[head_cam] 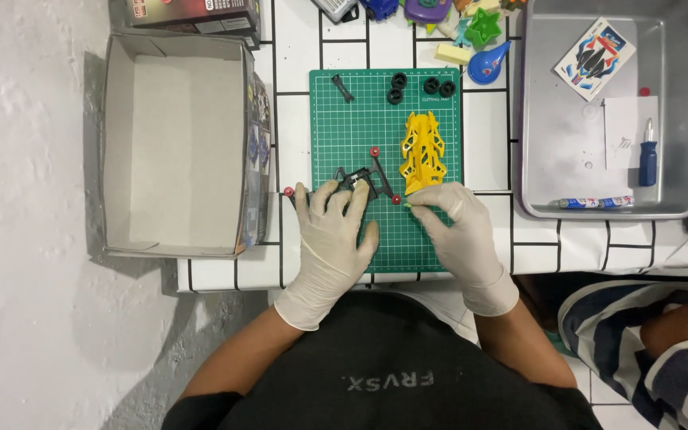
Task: Assembling a plastic toy car model and placing it into its packaging box.
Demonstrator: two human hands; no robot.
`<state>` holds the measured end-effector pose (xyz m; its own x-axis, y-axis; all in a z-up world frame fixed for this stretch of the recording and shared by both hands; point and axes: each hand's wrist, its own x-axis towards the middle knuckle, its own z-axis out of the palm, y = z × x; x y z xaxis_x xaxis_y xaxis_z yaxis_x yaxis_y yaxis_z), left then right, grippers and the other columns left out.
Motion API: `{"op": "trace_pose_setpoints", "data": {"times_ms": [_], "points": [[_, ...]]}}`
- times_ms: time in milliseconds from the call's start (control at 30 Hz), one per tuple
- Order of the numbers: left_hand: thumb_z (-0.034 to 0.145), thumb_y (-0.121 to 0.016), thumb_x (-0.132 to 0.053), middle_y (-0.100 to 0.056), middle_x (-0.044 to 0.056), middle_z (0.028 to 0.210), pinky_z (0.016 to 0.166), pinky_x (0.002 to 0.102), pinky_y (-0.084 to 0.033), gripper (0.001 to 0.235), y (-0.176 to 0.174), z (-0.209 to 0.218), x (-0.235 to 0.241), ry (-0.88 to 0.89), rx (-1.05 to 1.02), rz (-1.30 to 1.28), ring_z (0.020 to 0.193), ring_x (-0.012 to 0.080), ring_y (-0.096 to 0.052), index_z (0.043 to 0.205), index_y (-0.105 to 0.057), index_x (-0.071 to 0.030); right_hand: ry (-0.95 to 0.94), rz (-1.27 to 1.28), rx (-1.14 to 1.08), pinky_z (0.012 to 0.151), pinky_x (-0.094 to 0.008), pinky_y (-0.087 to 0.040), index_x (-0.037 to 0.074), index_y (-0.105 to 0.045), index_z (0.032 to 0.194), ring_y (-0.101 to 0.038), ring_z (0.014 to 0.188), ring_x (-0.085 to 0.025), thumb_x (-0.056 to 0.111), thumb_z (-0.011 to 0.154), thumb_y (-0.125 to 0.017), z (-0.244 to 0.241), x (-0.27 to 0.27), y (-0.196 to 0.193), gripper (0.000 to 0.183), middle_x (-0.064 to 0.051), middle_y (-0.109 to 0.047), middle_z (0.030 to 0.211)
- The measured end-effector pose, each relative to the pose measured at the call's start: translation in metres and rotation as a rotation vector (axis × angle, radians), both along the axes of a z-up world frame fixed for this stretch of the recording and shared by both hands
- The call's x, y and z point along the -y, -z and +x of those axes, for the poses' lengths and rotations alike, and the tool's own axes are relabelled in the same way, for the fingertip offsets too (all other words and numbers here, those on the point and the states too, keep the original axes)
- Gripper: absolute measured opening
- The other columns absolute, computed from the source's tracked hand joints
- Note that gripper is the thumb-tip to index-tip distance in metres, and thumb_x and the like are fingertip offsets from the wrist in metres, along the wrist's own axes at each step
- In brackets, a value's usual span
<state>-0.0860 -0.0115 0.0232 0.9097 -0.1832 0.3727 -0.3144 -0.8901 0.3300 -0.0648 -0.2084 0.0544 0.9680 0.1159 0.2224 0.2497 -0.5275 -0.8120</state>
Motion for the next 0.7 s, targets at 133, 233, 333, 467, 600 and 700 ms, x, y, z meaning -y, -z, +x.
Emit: {"op": "trace_pose_setpoints", "data": {"times_ms": [133,233,333,467,600,700], "points": [[0.089,-0.072,-0.026,-0.055,0.007,0.106,0.114,0.068,-0.021,0.044,-0.004,0.013,-0.009,0.069,0.100,-0.180,0.122,0.0313,-0.045,0.129,-0.062,-0.010,-0.092,0.018,0.047,0.091,-0.044,-0.053,0.012,-0.078,0.095,-0.069,0.096,-0.033,-0.006,0.085,-0.078,0.010,-0.013,-0.007,0.021,-0.007,-0.074,0.094],[0.095,-0.070,-0.034,-0.065,-0.001,0.102,0.119,0.057,-0.019,0.023,0.001,0.021,-0.012,0.187,0.115,-0.367,0.116,0.0212,-0.054,0.111,-0.071,-0.018,-0.137,-0.002,0.042,0.089,-0.044,-0.055,0.013,-0.076,0.095,-0.068,0.095,-0.030,-0.003,0.086,-0.079,0.012,-0.022,-0.008,0.018,-0.006,-0.074,0.094],[0.091,-0.077,-0.022,-0.071,-0.002,0.094,0.121,0.051,-0.023,0.010,-0.006,0.025,-0.013,0.205,0.086,-0.533,0.108,0.0203,-0.062,0.094,-0.071,-0.014,-0.163,0.046,-0.011,0.090,-0.042,-0.054,0.014,-0.077,0.094,-0.068,0.095,-0.027,-0.002,0.086,-0.079,0.013,-0.026,-0.008,0.018,-0.004,-0.075,0.095],[0.086,-0.081,-0.016,-0.071,-0.003,0.090,0.117,0.045,-0.028,0.012,-0.016,0.035,-0.020,0.202,0.015,-0.619,0.104,0.0179,-0.064,0.085,-0.069,-0.014,-0.152,0.118,-0.120,0.092,-0.042,-0.053,0.010,-0.078,0.100,-0.070,0.097,-0.029,-0.008,0.085,-0.076,0.023,-0.026,-0.035,0.023,-0.010,-0.076,0.098],[0.086,-0.078,-0.012,-0.071,-0.003,0.086,0.102,0.039,-0.043,0.010,-0.012,0.051,-0.034,0.164,0.008,-0.578,0.094,0.0184,-0.066,0.082,-0.070,-0.015,0.185,0.072,-0.049,0.091,-0.041,-0.052,-0.002,-0.068,0.121,-0.064,0.101,-0.031,-0.013,0.095,-0.064,0.068,0.007,-0.020,0.029,-0.020,-0.068,0.109],[0.084,-0.079,-0.012,-0.072,-0.003,0.084,0.097,0.037,-0.048,0.008,0.004,0.059,-0.037,0.097,0.015,-0.563,0.094,0.0199,-0.066,0.082,-0.072,-0.015,0.231,0.029,0.010,0.088,-0.041,-0.051,-0.008,-0.062,0.127,-0.060,0.099,-0.028,-0.016,0.091,-0.067,0.099,0.016,-0.017,0.038,-0.019,-0.063,0.109]]}}
